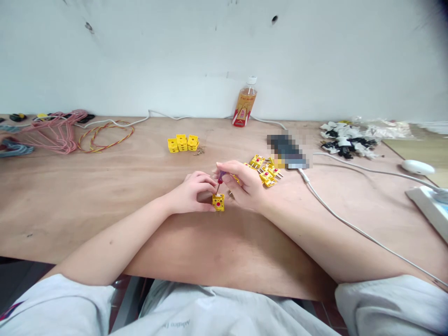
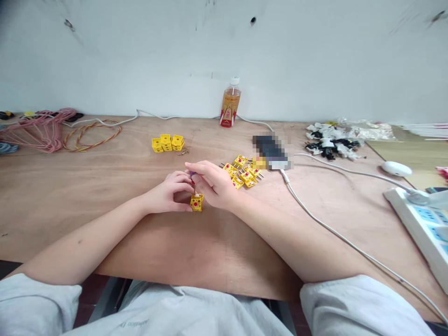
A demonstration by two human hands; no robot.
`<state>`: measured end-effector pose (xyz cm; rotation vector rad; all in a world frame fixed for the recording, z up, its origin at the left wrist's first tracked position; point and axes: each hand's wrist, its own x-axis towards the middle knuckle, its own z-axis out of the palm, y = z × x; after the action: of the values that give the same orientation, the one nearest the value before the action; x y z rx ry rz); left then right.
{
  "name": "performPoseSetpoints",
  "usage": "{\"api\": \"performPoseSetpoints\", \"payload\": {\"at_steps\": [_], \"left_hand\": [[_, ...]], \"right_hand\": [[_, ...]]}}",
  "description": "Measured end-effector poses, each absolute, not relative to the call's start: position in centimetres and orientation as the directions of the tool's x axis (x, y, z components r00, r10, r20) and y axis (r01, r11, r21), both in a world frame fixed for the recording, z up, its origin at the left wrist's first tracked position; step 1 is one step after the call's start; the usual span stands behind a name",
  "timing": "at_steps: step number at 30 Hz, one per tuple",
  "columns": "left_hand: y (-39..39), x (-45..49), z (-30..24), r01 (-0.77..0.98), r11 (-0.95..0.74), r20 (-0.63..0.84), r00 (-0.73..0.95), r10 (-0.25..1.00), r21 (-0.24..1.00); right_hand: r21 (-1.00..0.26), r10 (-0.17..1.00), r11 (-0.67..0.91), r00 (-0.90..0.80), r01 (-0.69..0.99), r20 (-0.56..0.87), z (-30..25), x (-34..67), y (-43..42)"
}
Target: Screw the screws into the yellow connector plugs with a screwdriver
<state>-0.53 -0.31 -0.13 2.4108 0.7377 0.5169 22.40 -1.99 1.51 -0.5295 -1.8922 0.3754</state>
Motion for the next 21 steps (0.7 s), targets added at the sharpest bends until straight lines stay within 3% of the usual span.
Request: {"api": "performPoseSetpoints", "payload": {"at_steps": [8, 11, 15, 21], "left_hand": [[-0.4, -0.4, -0.1, 0.406, -0.680, 0.172, 0.770, 0.614, 0.611], [-0.5, -0.4, 0.1, 0.421, -0.655, 0.144, 0.764, 0.629, 0.627], [-0.5, -0.4, 0.3, 0.423, -0.653, 0.148, 0.759, 0.634, 0.628], [-0.5, -0.2, 0.3, 0.398, -0.680, 0.181, 0.768, 0.614, 0.616]], "right_hand": [[-0.712, 0.716, 0.685, -0.331, 0.157, 0.615, 1.5, 22.4, -1.7], [-0.705, 0.721, 0.690, -0.247, 0.165, 0.648, 0.8, 22.3, -1.5], [-0.633, 0.644, 0.765, -0.189, 0.124, 0.741, 0.2, 22.1, -1.5], [-0.769, 0.744, 0.638, -0.229, -0.035, 0.628, 1.2, 21.4, -2.6]]}}
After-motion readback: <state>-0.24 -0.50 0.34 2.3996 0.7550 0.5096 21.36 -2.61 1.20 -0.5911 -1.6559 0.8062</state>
